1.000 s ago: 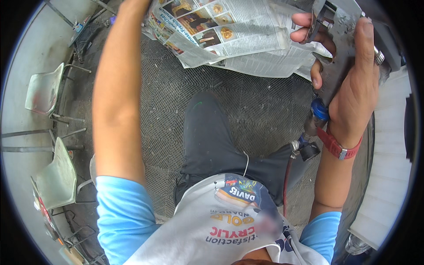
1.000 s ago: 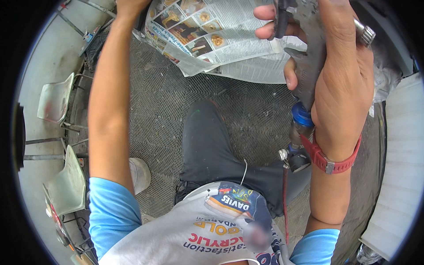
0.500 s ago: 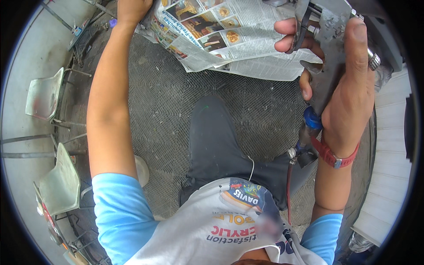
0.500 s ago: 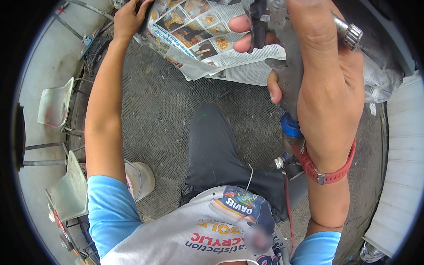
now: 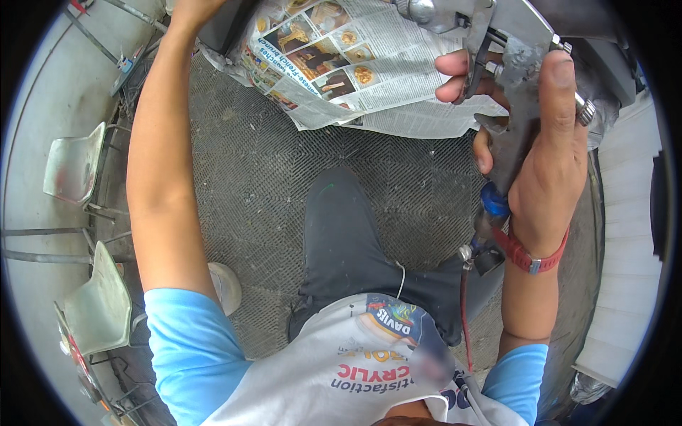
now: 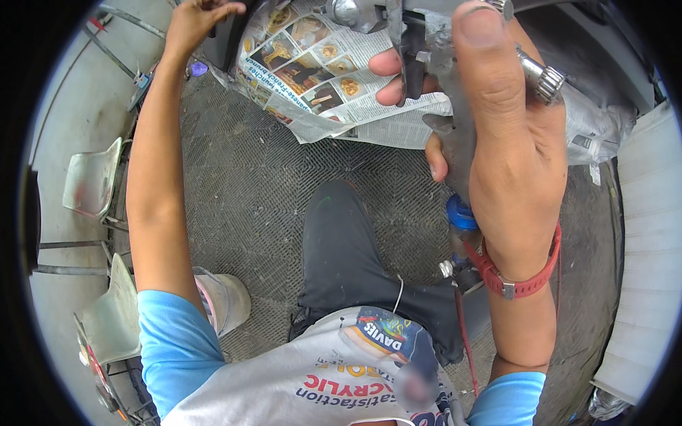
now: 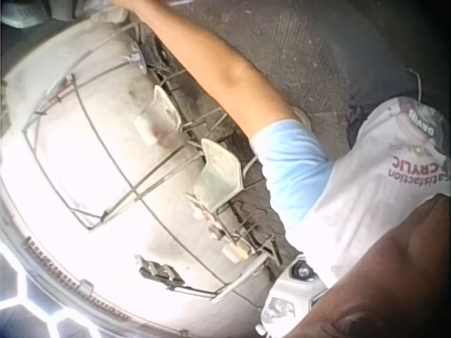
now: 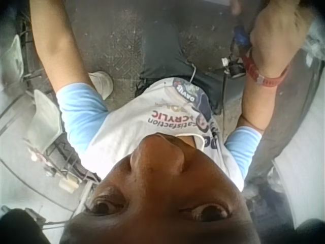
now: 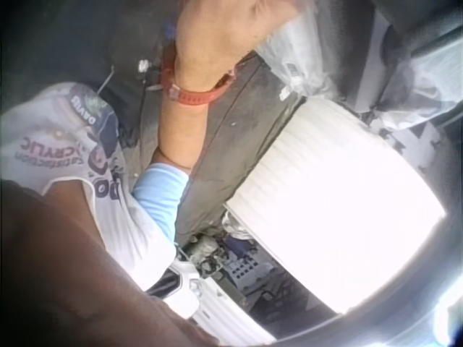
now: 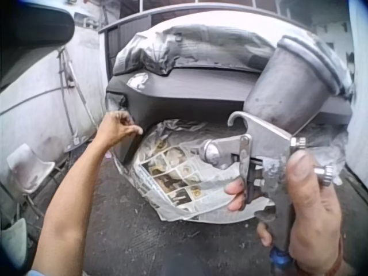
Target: The person prepares a car bumper by wiping it with a cloth and then uses a spray gun to apply paint. The bumper is partially covered with newspaper and plastic sheeting to protect surrounding areas. The person moves around the bumper to ensure even coverage.
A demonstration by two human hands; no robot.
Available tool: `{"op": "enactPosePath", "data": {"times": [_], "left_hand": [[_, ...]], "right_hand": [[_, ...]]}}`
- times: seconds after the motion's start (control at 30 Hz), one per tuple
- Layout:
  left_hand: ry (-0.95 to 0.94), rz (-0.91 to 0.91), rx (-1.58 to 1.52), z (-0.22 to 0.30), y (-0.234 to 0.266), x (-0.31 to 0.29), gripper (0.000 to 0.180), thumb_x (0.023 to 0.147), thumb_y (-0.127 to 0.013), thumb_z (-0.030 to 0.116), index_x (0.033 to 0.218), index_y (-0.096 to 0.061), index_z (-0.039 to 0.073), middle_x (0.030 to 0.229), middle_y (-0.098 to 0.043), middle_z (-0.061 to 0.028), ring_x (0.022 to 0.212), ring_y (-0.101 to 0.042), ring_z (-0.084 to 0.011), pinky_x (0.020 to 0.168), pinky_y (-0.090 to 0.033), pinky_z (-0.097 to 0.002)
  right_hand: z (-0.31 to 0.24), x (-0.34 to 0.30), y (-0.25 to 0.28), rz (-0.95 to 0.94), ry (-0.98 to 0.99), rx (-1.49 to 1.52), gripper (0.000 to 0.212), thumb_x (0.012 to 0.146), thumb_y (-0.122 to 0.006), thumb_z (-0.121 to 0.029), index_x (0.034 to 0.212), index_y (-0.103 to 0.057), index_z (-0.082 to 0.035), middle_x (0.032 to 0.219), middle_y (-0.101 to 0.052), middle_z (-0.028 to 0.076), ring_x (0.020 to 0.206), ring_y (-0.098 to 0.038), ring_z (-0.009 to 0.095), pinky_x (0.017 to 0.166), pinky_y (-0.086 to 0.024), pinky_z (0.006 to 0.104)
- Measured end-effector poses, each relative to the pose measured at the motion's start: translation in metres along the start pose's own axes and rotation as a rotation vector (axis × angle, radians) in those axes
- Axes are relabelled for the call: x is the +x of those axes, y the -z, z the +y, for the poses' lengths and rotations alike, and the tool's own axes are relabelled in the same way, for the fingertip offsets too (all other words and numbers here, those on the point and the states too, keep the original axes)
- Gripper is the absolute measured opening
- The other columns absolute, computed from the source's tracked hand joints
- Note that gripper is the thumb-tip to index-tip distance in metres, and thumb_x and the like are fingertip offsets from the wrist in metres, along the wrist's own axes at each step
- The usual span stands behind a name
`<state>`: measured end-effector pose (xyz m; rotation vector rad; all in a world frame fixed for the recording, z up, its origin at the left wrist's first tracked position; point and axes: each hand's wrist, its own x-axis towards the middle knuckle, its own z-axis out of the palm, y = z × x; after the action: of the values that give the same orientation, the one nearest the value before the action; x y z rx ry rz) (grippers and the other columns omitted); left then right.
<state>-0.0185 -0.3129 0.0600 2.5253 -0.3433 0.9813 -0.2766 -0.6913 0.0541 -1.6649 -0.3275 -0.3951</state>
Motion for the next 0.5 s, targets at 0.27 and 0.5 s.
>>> {"op": "enactPosePath", "data": {"times": [0.27,0.5], "left_hand": [[-0.471,0.212,0.079,0.113,0.013,0.017,0.053,0.068,-0.103,0.04,0.073,-0.064,0.005,0.062,-0.062,-0.0097,0.055,-0.06,-0.0228,0.055,-0.048,-0.0369],[-0.938,0.253,0.2,0.22,-0.022,0.031,0.046,0.071,-0.096,0.04,0.082,-0.064,0.009,0.077,-0.069,-0.0079,0.077,-0.071,-0.0305,0.069,-0.054,-0.0446]], "right_hand": [[0.002,-0.015,0.03,0.065,0.023,-0.02,0.069,0.119,-0.035,-0.055,0.13,-0.069,0.005,0.114,-0.08,0.021,0.096,-0.079,0.02,0.05,-0.049,0.0243],[0.011,-0.029,0.072,0.137,0.028,-0.013,0.068,0.119,-0.036,-0.052,0.131,-0.069,0.006,0.112,-0.08,0.022,0.095,-0.079,0.021,0.051,-0.049,0.0249]]}}
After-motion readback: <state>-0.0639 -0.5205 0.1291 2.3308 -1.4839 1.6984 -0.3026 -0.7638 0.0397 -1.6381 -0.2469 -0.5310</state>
